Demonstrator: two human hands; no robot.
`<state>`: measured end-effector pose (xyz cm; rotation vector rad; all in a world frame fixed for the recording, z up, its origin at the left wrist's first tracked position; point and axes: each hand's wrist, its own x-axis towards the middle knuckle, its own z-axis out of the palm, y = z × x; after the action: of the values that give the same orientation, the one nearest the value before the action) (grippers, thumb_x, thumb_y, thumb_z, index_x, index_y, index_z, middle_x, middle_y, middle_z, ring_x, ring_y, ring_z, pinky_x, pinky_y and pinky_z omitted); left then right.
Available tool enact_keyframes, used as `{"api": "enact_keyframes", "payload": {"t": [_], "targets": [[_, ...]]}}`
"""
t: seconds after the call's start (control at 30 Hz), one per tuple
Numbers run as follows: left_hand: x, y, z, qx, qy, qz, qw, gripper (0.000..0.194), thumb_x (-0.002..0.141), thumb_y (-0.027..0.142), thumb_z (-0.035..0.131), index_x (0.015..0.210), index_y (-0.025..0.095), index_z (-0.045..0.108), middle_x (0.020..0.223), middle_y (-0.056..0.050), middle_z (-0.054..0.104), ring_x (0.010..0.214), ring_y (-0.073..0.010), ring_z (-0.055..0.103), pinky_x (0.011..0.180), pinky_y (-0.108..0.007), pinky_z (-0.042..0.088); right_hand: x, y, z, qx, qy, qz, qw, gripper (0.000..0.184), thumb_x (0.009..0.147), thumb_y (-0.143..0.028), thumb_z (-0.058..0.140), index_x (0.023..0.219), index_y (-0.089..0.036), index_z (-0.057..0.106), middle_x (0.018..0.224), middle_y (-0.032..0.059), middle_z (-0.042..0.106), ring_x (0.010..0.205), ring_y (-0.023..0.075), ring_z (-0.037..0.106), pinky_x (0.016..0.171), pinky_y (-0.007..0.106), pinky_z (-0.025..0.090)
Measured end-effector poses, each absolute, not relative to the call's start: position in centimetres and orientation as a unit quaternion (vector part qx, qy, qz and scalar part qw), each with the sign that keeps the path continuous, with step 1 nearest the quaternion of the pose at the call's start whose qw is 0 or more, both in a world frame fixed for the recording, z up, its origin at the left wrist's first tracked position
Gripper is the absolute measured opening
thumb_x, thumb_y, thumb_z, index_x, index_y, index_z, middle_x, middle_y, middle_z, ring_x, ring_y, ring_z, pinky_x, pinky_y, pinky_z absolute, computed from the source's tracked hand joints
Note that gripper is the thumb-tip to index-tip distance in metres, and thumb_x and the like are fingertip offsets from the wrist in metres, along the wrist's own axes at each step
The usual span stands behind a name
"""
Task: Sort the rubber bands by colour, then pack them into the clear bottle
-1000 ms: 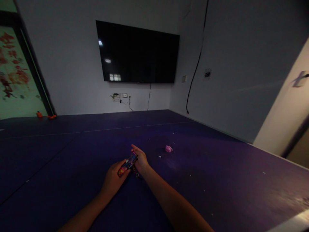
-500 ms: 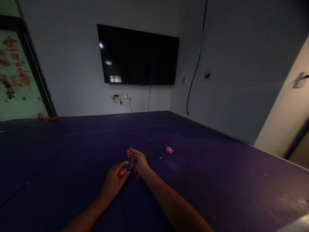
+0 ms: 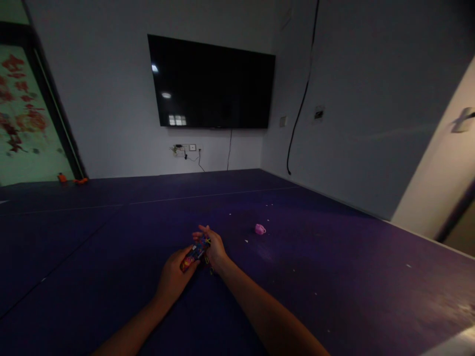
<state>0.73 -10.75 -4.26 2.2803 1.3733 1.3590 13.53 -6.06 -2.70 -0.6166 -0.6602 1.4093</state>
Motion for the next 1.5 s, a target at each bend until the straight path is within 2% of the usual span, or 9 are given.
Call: {"api": "enact_keyframes", "payload": {"t": [0.23,0.37,0.53,0.73,1.07,1.17,1.27,1.4,1.5], "targets": [[0.8,-10.9,-4.0,0.758,0.470,0.446,0.080,0.034,0.078,0.038,0.054,0.103,0.018,0.063,0.094,-0.008,0.069,0.083,-0.0226,0.066,0.075,-0.037,0.052,13.5,-6.5,-3.2,-0.296,-0.391,0.579,0.652,0.052,0.046,-0.023,0.082,0.095,-0.018,0.067,0.079,0.0018,0.068,0.068,0.0136,0.060,0.066,0.027,0.045],[0.8,-10.8,-4.0,0.760,0.466,0.446,0.075,0.034,0.077,0.038,0.055,0.103,0.018,0.063,0.094,-0.008,0.069,0.083,-0.0221,0.065,0.075,-0.037,0.052,13.5,-6.5,-3.4,-0.316,-0.427,0.538,0.654,0.040,0.054,-0.032,0.078,0.091,-0.018,0.068,0.080,0.0026,0.069,0.070,0.0138,0.061,0.070,0.028,0.046],[0.8,-10.9,-4.0,0.771,0.454,0.443,0.052,0.032,0.076,0.035,0.056,0.104,0.019,0.063,0.092,-0.008,0.069,0.082,-0.0217,0.065,0.075,-0.037,0.052,13.4,-6.1,-3.4,-0.312,-0.437,0.510,0.672,0.030,0.065,-0.041,0.068,0.083,-0.017,0.069,0.070,0.0039,0.068,0.066,0.0146,0.061,0.069,0.030,0.046],[0.8,-11.0,-3.8,0.778,0.442,0.444,0.042,0.032,0.077,0.033,0.056,0.106,0.021,0.062,0.093,-0.006,0.069,0.082,-0.0220,0.065,0.076,-0.037,0.052,13.2,-6.0,-3.0,-0.291,-0.371,0.559,0.682,0.024,0.066,-0.027,0.060,0.088,-0.018,0.065,0.067,0.0026,0.068,0.062,0.0145,0.061,0.064,0.029,0.047],[0.7,-10.8,-4.2,0.771,0.446,0.453,0.033,0.034,0.077,0.037,0.056,0.106,0.021,0.063,0.092,-0.007,0.069,0.080,-0.0212,0.065,0.074,-0.037,0.052,13.7,-5.5,-3.5,-0.229,-0.323,0.640,0.659,0.023,0.064,-0.016,0.057,0.085,-0.016,0.067,0.089,0.0086,0.069,0.081,0.0187,0.064,0.074,0.032,0.046],[0.7,-10.8,-4.1,0.770,0.448,0.454,0.030,0.034,0.077,0.037,0.056,0.106,0.020,0.063,0.091,-0.007,0.069,0.080,-0.0212,0.065,0.074,-0.036,0.052,13.7,-5.3,-3.7,-0.236,-0.328,0.642,0.651,0.022,0.064,-0.019,0.060,0.086,-0.017,0.067,0.088,0.0084,0.070,0.084,0.0198,0.063,0.076,0.033,0.045],[0.7,-10.8,-3.9,0.769,0.451,0.452,0.027,0.032,0.076,0.036,0.057,0.105,0.022,0.063,0.092,-0.006,0.069,0.082,-0.0214,0.065,0.076,-0.036,0.052,13.5,-5.1,-3.9,-0.252,-0.340,0.635,0.646,0.023,0.066,-0.031,0.065,0.085,-0.017,0.068,0.086,0.0085,0.070,0.085,0.0206,0.063,0.077,0.035,0.045],[0.7,-10.9,-3.8,0.772,0.449,0.449,0.019,0.032,0.076,0.036,0.057,0.105,0.023,0.063,0.093,-0.006,0.069,0.082,-0.0216,0.065,0.076,-0.037,0.052,13.3,-5.1,-4.0,-0.272,-0.367,0.617,0.641,0.042,0.071,-0.054,0.060,0.084,-0.016,0.068,0.085,0.0106,0.070,0.085,0.0215,0.063,0.080,0.037,0.045],[0.7,-11.0,-3.8,0.777,0.437,0.452,0.001,0.032,0.077,0.036,0.057,0.105,0.022,0.063,0.092,-0.006,0.069,0.081,-0.0221,0.065,0.076,-0.037,0.052,13.2,-5.5,-3.8,-0.263,-0.371,0.611,0.648,0.053,0.071,-0.059,0.057,0.104,-0.017,0.062,0.080,0.0091,0.070,0.079,0.0216,0.064,0.073,0.037,0.047]]}}
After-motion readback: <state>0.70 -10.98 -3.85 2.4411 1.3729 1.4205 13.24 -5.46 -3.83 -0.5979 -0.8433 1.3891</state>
